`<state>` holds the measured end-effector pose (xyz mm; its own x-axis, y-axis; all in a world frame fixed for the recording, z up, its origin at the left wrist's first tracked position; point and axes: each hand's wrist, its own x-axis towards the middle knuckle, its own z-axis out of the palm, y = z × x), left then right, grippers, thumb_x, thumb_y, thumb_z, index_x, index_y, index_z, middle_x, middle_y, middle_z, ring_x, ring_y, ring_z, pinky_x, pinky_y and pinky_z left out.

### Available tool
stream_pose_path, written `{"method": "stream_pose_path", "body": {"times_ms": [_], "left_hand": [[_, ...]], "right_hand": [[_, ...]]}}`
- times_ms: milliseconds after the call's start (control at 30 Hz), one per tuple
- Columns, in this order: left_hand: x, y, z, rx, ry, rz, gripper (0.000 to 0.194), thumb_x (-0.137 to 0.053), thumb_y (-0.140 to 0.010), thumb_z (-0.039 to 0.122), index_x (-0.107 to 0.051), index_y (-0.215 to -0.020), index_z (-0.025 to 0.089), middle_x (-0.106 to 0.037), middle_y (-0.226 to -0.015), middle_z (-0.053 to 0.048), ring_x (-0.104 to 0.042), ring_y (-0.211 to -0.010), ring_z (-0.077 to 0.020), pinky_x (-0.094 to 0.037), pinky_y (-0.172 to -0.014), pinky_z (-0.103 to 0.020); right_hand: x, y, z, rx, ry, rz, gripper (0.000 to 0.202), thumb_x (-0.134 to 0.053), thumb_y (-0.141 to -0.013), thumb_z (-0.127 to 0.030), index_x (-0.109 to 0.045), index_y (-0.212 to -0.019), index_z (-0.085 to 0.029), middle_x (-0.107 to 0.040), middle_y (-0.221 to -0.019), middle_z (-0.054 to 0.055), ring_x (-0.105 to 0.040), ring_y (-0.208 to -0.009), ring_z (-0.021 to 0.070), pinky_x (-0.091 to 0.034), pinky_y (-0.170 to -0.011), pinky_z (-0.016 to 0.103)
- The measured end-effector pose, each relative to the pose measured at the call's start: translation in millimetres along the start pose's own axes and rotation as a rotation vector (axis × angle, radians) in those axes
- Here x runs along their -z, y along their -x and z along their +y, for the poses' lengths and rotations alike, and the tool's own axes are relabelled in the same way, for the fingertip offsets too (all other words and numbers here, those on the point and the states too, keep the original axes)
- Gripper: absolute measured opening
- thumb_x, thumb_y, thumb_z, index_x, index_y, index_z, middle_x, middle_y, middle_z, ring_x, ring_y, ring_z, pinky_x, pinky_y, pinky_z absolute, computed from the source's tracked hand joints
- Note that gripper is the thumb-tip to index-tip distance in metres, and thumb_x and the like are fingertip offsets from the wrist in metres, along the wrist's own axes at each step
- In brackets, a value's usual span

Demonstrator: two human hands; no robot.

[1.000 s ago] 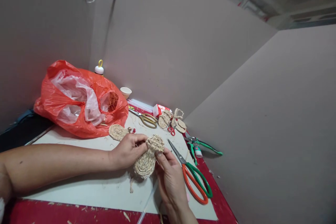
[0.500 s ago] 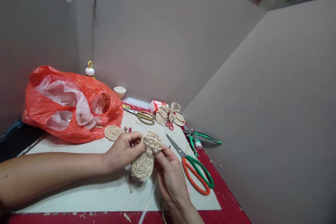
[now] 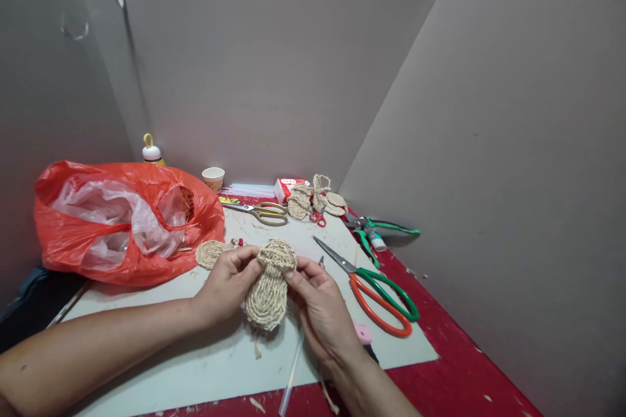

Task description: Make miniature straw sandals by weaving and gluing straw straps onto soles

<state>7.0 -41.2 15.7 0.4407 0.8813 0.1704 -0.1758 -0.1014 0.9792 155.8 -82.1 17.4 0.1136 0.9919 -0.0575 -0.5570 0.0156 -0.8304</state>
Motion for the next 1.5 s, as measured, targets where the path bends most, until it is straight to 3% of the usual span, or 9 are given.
{"method": "stream_pose_path", "body": {"times_ms": [233,433,700,1067,1267,1500], "left_hand": [[-2.8,-5,3,0.104,0.146,0.042,0.03,-0.07,-0.077,0.037,-0.071,-0.093,0.012,-0.071,-0.083,-0.007,-0.062,-0.073,-0.0172,-0.047,-0.073,-0.028],[-5.3,-3,9,0.101,0.191,0.032,0.024,-0.07,-0.078,0.032,-0.071,-0.094,0.015,-0.071,-0.082,-0.005,-0.062,-0.071,-0.0151,-0.046,-0.072,-0.026],[-6.9,0,15,0.064,0.079,0.053,0.024,-0.069,-0.079,0.034,-0.07,-0.093,0.015,-0.069,-0.081,-0.004,-0.059,-0.072,-0.0146,-0.045,-0.069,-0.024],[-9.2,5,14,-0.098,-0.234,0.16,0.021,-0.061,-0.084,0.036,-0.068,-0.087,0.016,-0.065,-0.08,-0.002,-0.056,-0.073,-0.0148,-0.044,-0.067,-0.023],[-11.4,6,13,-0.145,-0.221,0.17,0.019,-0.06,-0.086,0.033,-0.067,-0.085,0.016,-0.064,-0.076,0.0,-0.055,-0.069,-0.0121,-0.044,-0.065,-0.02],[-12.8,8,15,-0.1,-0.132,0.165,0.017,-0.063,-0.084,0.033,-0.068,-0.086,0.017,-0.065,-0.077,0.0,-0.057,-0.071,-0.0119,-0.045,-0.065,-0.019]], "right_hand": [[0,-1,-1,0.001,-0.01,-0.001,0.022,-0.082,-0.061,-0.023,-0.07,-0.08,-0.018,-0.072,-0.075,0.001,-0.065,-0.071,0.0164,-0.049,-0.074,0.03],[-1,-2,-6,0.018,-0.047,-0.034,0.024,-0.083,-0.06,-0.024,-0.069,-0.077,-0.018,-0.071,-0.074,0.001,-0.065,-0.074,0.0167,-0.048,-0.075,0.029],[-2,-1,-10,-0.031,-0.105,-0.11,0.025,-0.083,-0.06,-0.023,-0.068,-0.078,-0.016,-0.07,-0.073,0.001,-0.064,-0.071,0.0149,-0.047,-0.07,0.027],[-1,2,-11,-0.093,-0.173,-0.151,0.028,-0.084,-0.059,-0.019,-0.068,-0.082,-0.017,-0.071,-0.077,0.0,-0.064,-0.074,0.0143,-0.047,-0.072,0.025],[1,-1,-10,-0.129,-0.188,-0.177,0.028,-0.084,-0.059,-0.018,-0.069,-0.083,-0.017,-0.07,-0.077,0.001,-0.064,-0.076,0.0148,-0.046,-0.073,0.026],[0,1,-11,-0.141,-0.206,-0.179,0.026,-0.085,-0.058,-0.019,-0.07,-0.079,-0.017,-0.069,-0.073,0.001,-0.063,-0.074,0.0152,-0.045,-0.073,0.026]]}}
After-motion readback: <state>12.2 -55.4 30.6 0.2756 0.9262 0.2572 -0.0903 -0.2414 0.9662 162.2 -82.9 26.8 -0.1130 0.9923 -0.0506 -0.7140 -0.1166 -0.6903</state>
